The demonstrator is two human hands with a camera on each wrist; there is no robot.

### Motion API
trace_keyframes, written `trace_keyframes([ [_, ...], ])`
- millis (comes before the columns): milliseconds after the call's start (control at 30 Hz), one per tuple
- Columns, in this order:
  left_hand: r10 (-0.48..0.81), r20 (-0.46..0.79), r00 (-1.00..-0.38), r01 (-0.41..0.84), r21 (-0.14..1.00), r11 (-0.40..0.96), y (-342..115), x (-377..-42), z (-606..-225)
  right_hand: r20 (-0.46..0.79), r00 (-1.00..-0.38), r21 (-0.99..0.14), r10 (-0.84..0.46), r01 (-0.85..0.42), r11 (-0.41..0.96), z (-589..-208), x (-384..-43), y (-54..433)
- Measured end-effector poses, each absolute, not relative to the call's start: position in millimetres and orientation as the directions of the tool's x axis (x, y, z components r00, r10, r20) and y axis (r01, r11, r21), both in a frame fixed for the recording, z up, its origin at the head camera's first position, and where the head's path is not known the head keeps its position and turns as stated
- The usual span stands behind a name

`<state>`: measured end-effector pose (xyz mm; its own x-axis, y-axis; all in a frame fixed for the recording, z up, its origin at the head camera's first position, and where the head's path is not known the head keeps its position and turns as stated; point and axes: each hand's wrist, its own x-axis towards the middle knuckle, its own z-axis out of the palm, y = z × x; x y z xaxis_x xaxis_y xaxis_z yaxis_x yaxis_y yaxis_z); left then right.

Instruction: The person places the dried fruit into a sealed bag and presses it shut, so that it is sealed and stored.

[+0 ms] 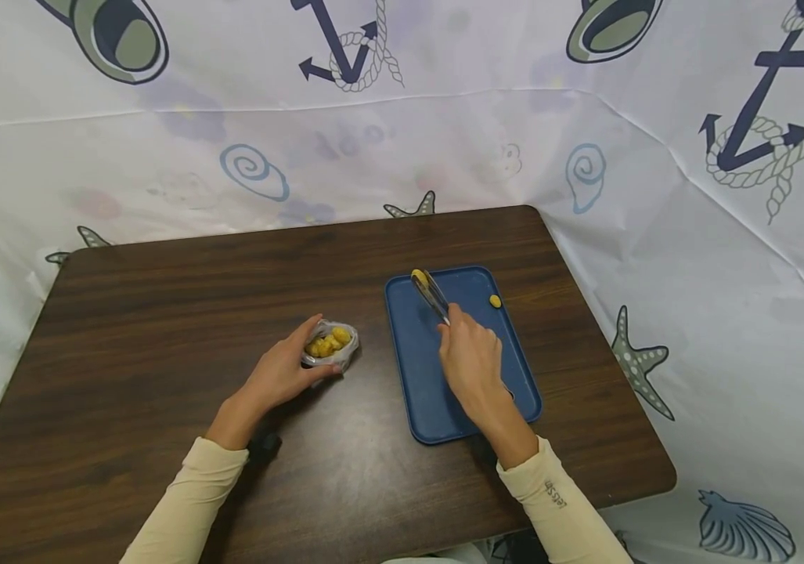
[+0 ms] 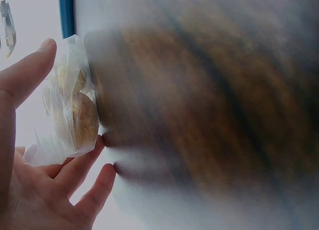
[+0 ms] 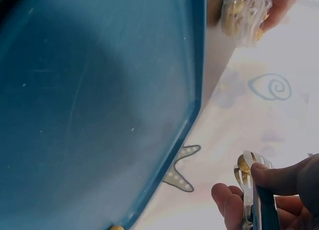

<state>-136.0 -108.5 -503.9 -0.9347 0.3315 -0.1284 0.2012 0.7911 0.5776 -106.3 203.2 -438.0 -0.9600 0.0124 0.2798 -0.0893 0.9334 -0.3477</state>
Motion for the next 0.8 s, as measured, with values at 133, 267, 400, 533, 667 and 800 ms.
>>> trace_keyframes([
  [133, 0.332, -0.125, -0.935, 0.204, 0.576, 0.792, -108, -136, -503, 0.276, -0.961, -0.356, 0.002, -0.101, 0.929, -436, -104, 201],
  [267, 0.331, -0.128, -0.935, 0.204, 0.570, 0.796, -108, -136, -502, 0.278, -0.960, -0.364, -0.008, -0.113, 0.925, -434, -102, 199],
  [400, 0.327, -0.133, -0.936, 0.199, 0.569, 0.798, -108, -136, -502, 0.276, -0.961, -0.368, -0.019, -0.124, 0.921, -434, -100, 196],
  [533, 0.328, -0.126, -0.936, 0.202, 0.569, 0.797, -108, -137, -504, 0.280, -0.959, -0.365, -0.038, -0.143, 0.920, -434, -98, 193],
  [667, 0.329, -0.122, -0.936, 0.205, 0.571, 0.795, -108, -137, -506, 0.294, -0.954, -0.358, -0.059, -0.167, 0.919, -436, -97, 191],
  [800, 0.330, -0.122, -0.936, 0.206, 0.571, 0.794, -108, -137, -506, 0.306, -0.949, -0.350, -0.080, -0.190, 0.917, -437, -95, 188],
])
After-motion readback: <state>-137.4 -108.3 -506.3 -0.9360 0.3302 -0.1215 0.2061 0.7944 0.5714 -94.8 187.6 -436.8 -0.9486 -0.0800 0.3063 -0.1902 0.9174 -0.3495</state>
